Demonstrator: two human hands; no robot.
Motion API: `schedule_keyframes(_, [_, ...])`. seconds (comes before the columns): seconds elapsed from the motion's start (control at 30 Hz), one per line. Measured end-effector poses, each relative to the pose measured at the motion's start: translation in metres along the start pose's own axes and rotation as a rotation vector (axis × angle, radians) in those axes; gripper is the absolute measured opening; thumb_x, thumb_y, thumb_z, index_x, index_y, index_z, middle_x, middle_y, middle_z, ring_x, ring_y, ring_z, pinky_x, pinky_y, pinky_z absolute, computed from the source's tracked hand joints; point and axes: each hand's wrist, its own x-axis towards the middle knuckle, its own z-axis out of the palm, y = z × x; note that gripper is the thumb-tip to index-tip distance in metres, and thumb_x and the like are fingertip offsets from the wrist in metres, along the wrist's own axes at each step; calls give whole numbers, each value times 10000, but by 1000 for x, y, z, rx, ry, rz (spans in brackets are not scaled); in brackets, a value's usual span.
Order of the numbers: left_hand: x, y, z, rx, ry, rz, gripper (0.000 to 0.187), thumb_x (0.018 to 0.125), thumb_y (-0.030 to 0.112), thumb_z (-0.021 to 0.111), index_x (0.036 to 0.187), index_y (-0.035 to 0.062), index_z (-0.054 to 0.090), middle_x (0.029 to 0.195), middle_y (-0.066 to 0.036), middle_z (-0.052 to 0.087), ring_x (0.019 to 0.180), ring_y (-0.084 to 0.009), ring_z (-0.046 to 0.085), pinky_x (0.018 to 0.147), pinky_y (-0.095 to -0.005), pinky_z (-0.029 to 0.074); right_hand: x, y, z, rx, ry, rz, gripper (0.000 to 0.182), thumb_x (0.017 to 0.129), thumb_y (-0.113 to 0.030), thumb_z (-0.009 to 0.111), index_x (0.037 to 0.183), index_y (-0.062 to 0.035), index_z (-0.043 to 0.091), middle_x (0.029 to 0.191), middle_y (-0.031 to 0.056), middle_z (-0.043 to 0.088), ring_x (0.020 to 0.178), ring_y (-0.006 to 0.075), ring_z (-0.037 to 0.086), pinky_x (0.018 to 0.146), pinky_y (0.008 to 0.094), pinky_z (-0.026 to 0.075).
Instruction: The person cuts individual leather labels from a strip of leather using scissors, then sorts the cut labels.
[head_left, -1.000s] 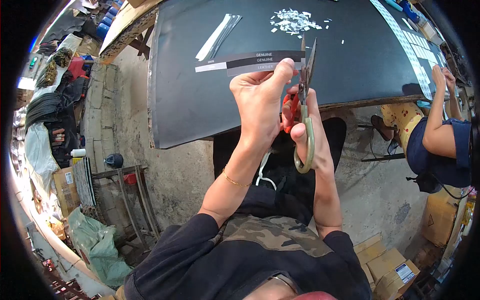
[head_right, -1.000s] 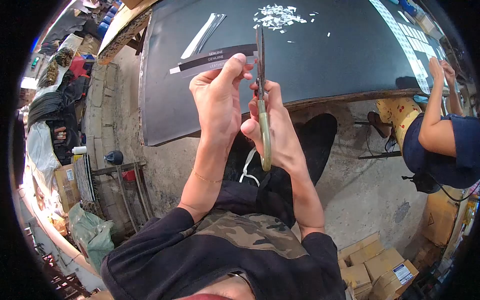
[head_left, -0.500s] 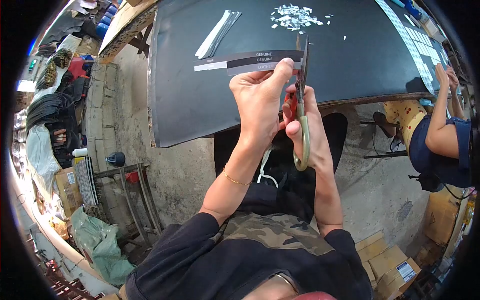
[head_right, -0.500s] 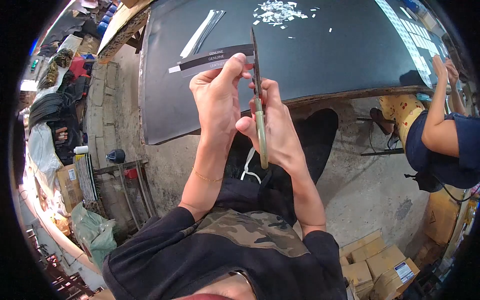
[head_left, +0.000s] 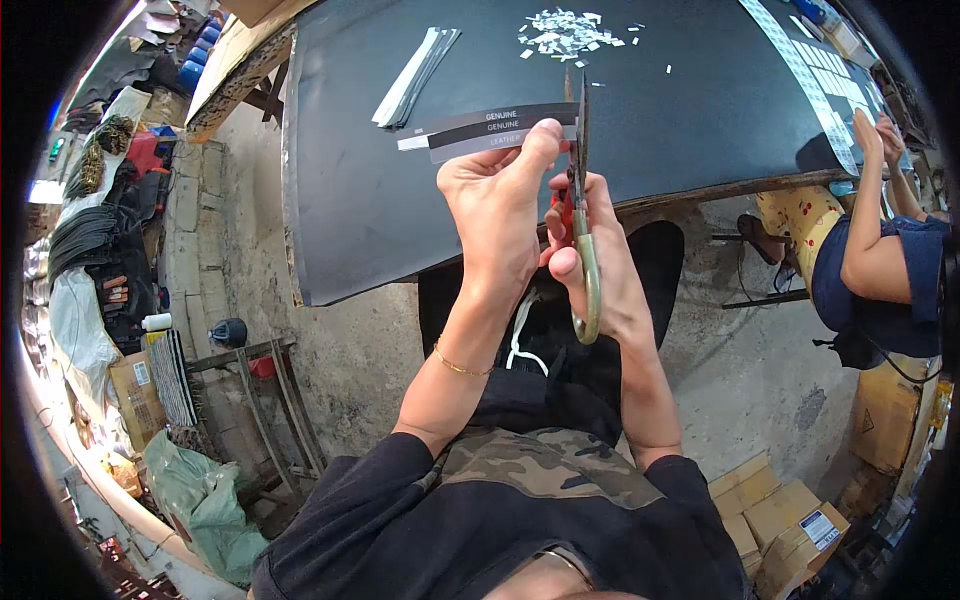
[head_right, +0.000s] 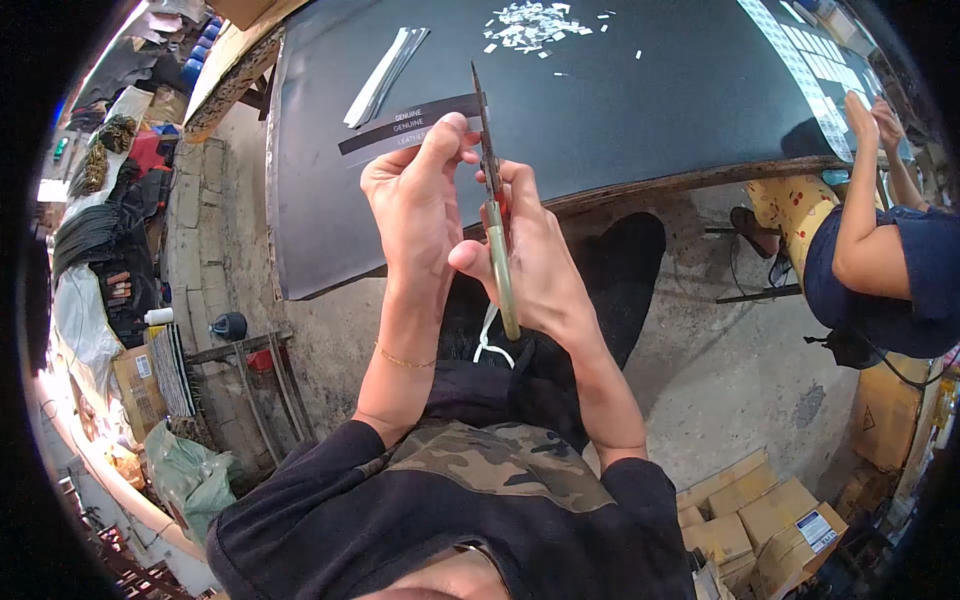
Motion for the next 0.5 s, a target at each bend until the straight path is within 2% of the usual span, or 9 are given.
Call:
schedule_keyframes(0.03, [0, 0, 0, 7, 0, 4, 69, 794, 16, 659, 764, -45, 657, 732, -91, 631, 640, -144, 573, 573, -277, 464, 0, 1, 0, 0, 0, -2, 1062, 489, -818, 639, 1167, -43, 377, 843, -5, 424, 698, 67, 459, 623, 225, 478])
schedule_keyframes(0.1, [0, -1, -1, 18, -2, -10, 68, 794, 17, 662, 766, -45, 658, 737, -92, 634, 639, -143, 571, 573, -276, 463, 0, 3, -1, -106, 10, -129, 997, 632, -799, 582, 1188, 0, 365, 673, 36, 470, 601, 150, 507, 578, 311, 438])
schedule_keyframes(0.23, [-1, -1, 1, 11, -4, -16, 63, 791, 21, 670, 770, -38, 660, 741, -90, 637, 635, -139, 566, 583, -272, 461, 1, 4, -2, -120, 13, -129, 990, 635, -812, 559, 1173, 0, 379, 670, 40, 476, 598, 151, 514, 577, 315, 440])
schedule_keyframes(0.3, [1, -4, 0, 17, -13, 15, 95, 793, 53, 680, 781, -42, 678, 727, -79, 650, 626, -105, 557, 581, -245, 443, 0, -1, -1, -34, 30, -21, 1036, 533, -854, 575, 1122, -22, 394, 784, -4, 417, 663, 72, 458, 587, 245, 486])
schedule_keyframes(0.33, [1, -6, 0, 22, -21, 47, 130, 795, 84, 689, 791, -46, 696, 713, -68, 662, 617, -71, 549, 579, -218, 426, 0, 0, -1, -33, 30, -21, 1036, 533, -854, 575, 1122, -22, 394, 784, -4, 417, 663, 72, 458, 587, 245, 486])
schedule_keyframes(0.5, [3, -8, -1, 39, -23, 41, 133, 795, 94, 692, 781, -38, 698, 711, -68, 667, 618, -72, 543, 582, -220, 425, 1, 0, -2, -64, 45, -29, 1041, 548, -863, 550, 1102, 9, 420, 740, 4, 422, 618, 81, 467, 517, 246, 480])
